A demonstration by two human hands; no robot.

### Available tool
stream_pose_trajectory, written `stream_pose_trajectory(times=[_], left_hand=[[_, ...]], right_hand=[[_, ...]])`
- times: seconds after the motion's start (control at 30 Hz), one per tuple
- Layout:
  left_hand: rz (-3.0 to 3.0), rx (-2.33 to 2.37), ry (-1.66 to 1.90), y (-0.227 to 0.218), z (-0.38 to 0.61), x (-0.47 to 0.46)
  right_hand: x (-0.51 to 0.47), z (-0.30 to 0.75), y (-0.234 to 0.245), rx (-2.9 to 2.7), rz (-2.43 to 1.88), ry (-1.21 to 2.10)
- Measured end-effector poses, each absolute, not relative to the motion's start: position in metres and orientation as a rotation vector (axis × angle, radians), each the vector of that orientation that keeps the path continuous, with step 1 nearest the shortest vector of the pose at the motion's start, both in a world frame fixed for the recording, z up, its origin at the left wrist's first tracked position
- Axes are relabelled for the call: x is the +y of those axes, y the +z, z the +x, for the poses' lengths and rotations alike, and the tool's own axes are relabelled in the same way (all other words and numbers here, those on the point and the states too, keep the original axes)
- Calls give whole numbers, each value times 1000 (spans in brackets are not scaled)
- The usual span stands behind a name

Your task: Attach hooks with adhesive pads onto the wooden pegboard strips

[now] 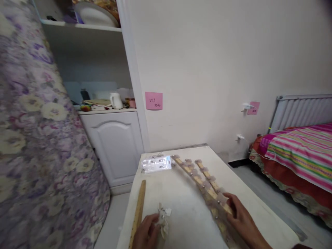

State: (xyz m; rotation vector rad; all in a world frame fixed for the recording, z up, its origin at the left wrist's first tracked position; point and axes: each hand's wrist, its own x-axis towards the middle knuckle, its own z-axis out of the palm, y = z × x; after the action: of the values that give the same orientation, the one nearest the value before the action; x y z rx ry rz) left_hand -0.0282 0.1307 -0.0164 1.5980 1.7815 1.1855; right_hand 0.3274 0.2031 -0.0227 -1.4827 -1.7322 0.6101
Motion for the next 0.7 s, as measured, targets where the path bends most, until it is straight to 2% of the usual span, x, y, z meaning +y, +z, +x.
stream_pose_trajectory(times=[0.23,0.43,0.57,0.7], left_hand=[[802,1231,1431,-21,2,127],[535,1079,1518,-27,-6,128],[470,1036,1559,-25,-9,129],[450,1011,1594,-23,-10,128]], right_hand=[[161,217,-27,-1830,-1242,1043],[145,180,-40,-1817,-1141,1248],[147,177,-37,-1887,-1118,1257],[147,176,-30,-2006,-1070,1110]])
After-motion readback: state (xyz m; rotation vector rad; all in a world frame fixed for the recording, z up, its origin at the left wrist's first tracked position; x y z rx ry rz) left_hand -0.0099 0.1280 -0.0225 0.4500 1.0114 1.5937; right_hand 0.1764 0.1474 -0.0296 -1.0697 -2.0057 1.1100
